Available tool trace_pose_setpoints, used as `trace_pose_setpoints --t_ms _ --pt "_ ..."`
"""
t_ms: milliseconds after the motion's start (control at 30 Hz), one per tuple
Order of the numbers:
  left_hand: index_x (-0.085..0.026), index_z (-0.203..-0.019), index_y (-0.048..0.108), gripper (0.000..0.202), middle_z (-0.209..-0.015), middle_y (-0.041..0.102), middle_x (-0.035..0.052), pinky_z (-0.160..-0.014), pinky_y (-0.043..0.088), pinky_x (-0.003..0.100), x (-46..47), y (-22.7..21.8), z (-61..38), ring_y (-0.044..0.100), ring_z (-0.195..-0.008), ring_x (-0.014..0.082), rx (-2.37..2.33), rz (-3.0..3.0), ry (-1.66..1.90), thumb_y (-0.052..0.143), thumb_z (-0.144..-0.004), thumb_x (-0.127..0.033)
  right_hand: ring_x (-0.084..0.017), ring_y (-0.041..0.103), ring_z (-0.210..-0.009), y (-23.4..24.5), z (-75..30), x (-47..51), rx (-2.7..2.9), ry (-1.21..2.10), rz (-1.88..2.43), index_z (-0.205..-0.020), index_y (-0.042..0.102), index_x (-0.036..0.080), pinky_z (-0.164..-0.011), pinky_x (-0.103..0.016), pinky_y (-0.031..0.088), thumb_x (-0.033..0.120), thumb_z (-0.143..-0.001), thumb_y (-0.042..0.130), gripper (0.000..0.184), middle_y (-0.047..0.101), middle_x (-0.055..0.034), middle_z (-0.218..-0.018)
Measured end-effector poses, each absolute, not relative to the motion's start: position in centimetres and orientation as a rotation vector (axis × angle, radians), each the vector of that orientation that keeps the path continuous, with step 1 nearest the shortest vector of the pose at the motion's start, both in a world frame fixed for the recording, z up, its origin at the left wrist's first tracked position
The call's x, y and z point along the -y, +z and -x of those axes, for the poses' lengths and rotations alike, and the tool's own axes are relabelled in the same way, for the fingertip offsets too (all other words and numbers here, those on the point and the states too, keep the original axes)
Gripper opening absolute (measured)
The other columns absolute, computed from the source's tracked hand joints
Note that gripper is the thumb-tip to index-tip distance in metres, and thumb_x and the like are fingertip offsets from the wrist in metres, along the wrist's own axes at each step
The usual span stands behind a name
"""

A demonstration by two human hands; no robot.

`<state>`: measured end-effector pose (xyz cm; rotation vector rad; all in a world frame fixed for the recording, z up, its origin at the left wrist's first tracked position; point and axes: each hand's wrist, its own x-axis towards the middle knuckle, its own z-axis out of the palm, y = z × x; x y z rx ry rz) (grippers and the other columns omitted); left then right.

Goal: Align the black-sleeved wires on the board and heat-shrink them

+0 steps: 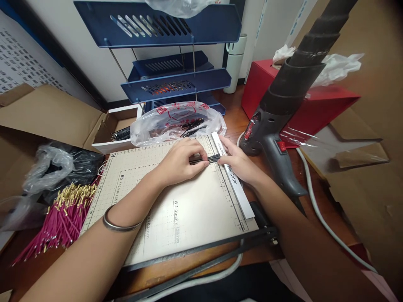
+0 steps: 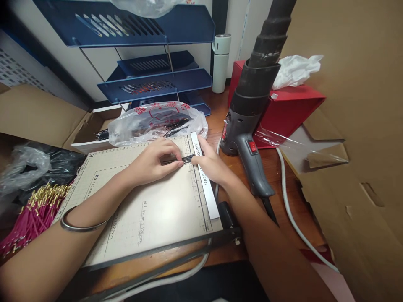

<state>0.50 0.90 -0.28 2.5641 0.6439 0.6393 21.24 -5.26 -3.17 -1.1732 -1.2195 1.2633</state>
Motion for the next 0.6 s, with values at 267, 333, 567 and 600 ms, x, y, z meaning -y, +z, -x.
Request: trace_pose_setpoints --t_ms 267,333,567,600 --pt "-0.02 -0.09 0.075 0.015 -0.099 0.077 0.0051 -0.095 0.044 0.04 -1.05 -0.33 -0.61 0.065 -0.097 0.0244 -0.628 -2.564 0.626 0.07 -0.096 -0.033 -0.03 0.063 -0.136 -3.1 -21.34 5.51 1.278 1.214 1.157 -0.144 0.06 0.023 -0.122 -0.05 0.047 0.019 -0.07 0.064 0.074 0.07 -0.0063 -0.146" --pt "-0.02 -0.09 0.075 0.015 -0.099 0.077 0.0054 -0.095 0.045 0.041 -1.04 -0.33 -0.62 0.065 -0.097 0.0246 -0.626 -2.555 0.63 0.07 -0.096 -0.033 -0.03 0.065 -0.134 -3.05 -21.36 5.58 1.32 1.173 1.157 -0.142 0.061 0.022 -0.121 -0.05 0.049 0.02 -0.072 0.068 0.07 0.072 -0.0076 -0.143" --pt "-0.021 -0.089 0.075 0.013 -0.101 0.077 0.0061 -0.096 0.046 0.042 -0.95 -0.19 -0.65 0.065 -0.1 0.0256 -0.653 -2.548 0.605 0.07 -0.094 -0.032 -0.029 0.073 -0.117 -2.88 -21.14 5.74 1.322 1.133 1.191 -0.137 0.065 0.021 -0.109 -0.049 0.058 0.021 -0.072 0.07 0.065 0.077 -0.009 -0.132" --pt "-0.021 -0.089 0.074 0.013 -0.101 0.077 0.006 -0.097 0.046 0.042 -0.94 -0.16 -0.65 0.065 -0.1 0.0258 -0.658 -2.551 0.602 0.07 -0.094 -0.032 -0.029 0.073 -0.115 -2.86 -21.12 5.74 1.32 1.133 1.198 -0.136 0.065 0.021 -0.108 -0.05 0.059 0.021 -0.071 0.07 0.065 0.077 -0.0093 -0.131"
